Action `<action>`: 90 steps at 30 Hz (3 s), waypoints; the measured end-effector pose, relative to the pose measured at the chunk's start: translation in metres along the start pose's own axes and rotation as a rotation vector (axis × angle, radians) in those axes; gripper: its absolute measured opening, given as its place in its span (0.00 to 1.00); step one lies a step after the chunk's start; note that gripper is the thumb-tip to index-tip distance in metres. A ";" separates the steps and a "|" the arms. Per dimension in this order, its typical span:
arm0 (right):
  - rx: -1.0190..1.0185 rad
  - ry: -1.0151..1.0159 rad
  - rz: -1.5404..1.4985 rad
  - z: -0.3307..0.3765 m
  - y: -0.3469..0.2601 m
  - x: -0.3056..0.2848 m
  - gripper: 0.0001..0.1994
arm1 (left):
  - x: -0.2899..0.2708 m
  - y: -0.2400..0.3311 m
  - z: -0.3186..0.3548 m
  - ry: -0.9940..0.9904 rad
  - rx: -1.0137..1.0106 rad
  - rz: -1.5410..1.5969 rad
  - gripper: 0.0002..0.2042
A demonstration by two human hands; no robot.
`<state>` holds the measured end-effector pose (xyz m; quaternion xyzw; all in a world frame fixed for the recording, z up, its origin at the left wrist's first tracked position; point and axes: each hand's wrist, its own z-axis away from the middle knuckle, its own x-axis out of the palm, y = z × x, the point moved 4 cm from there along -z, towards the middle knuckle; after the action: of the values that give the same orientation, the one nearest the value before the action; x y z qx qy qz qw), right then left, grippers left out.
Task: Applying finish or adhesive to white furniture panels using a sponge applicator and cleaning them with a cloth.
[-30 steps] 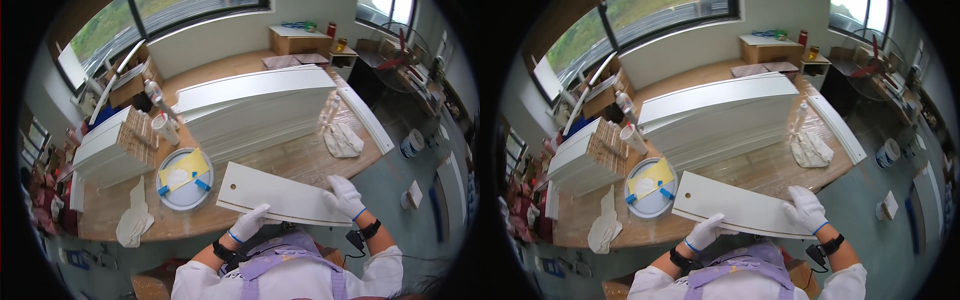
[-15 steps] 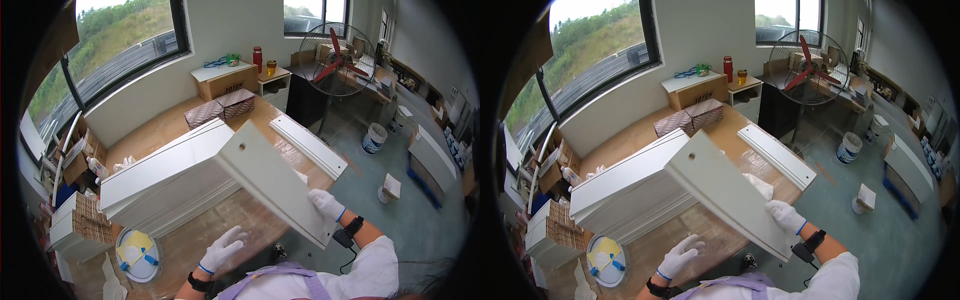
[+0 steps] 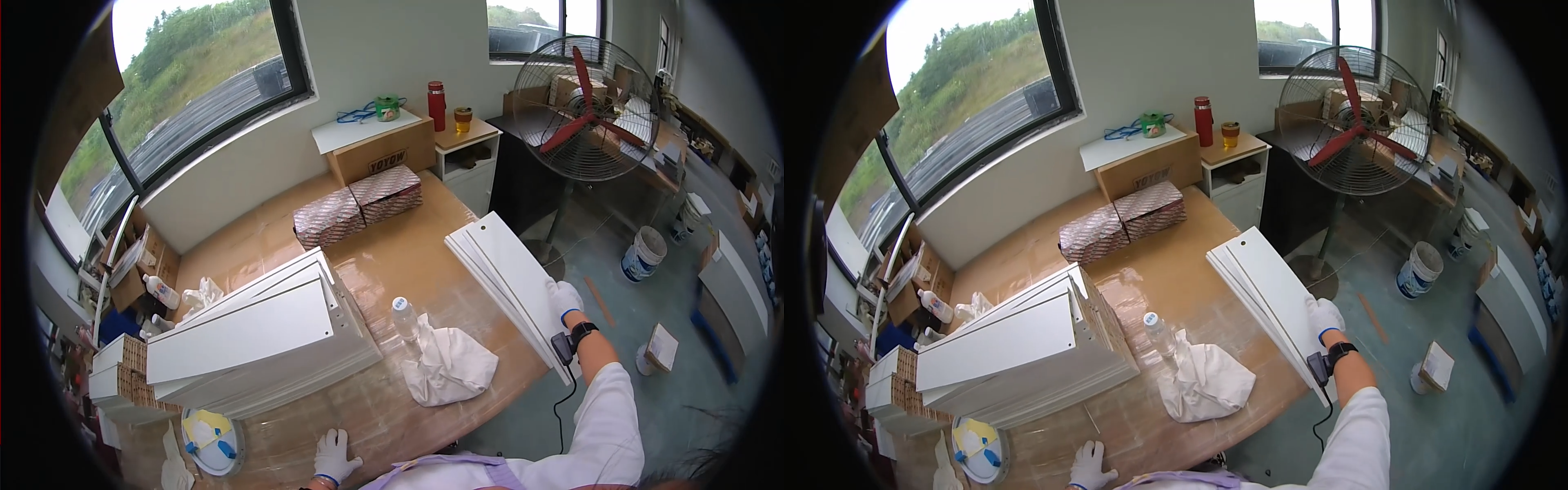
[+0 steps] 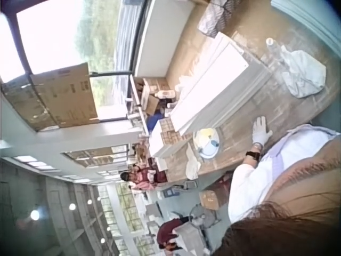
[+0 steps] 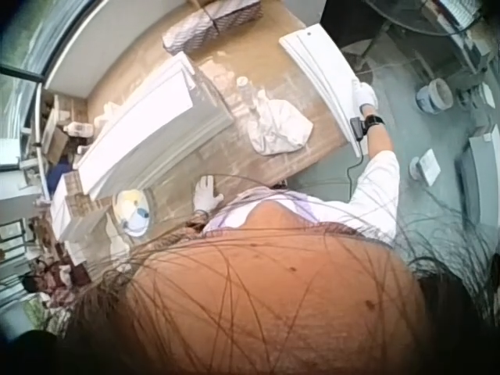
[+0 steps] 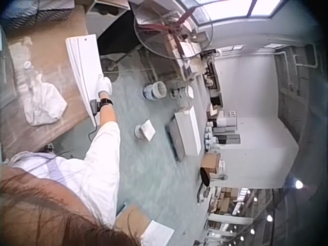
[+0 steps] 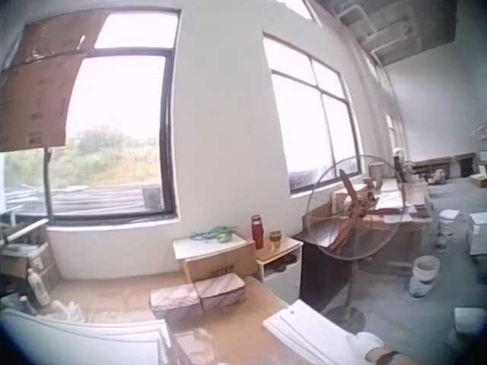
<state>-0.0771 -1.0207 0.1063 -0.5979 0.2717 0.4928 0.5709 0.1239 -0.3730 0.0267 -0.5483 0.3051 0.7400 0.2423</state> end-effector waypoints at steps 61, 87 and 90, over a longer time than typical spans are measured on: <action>-0.713 0.193 1.061 0.005 -0.037 0.100 0.24 | 0.015 -0.003 0.121 -0.176 -0.299 0.784 0.26; -0.849 -1.447 1.717 0.161 -0.101 0.201 0.22 | 0.174 0.154 0.411 -0.116 -1.352 1.734 0.32; -0.819 -1.471 1.797 0.164 -0.094 0.200 0.23 | 0.161 0.133 0.377 -0.204 -1.181 1.746 0.33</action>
<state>0.0339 -0.7984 -0.0126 0.0863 0.0259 0.9790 -0.1832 -0.2637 -0.1918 -0.0229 -0.1051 0.1633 0.7311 -0.6540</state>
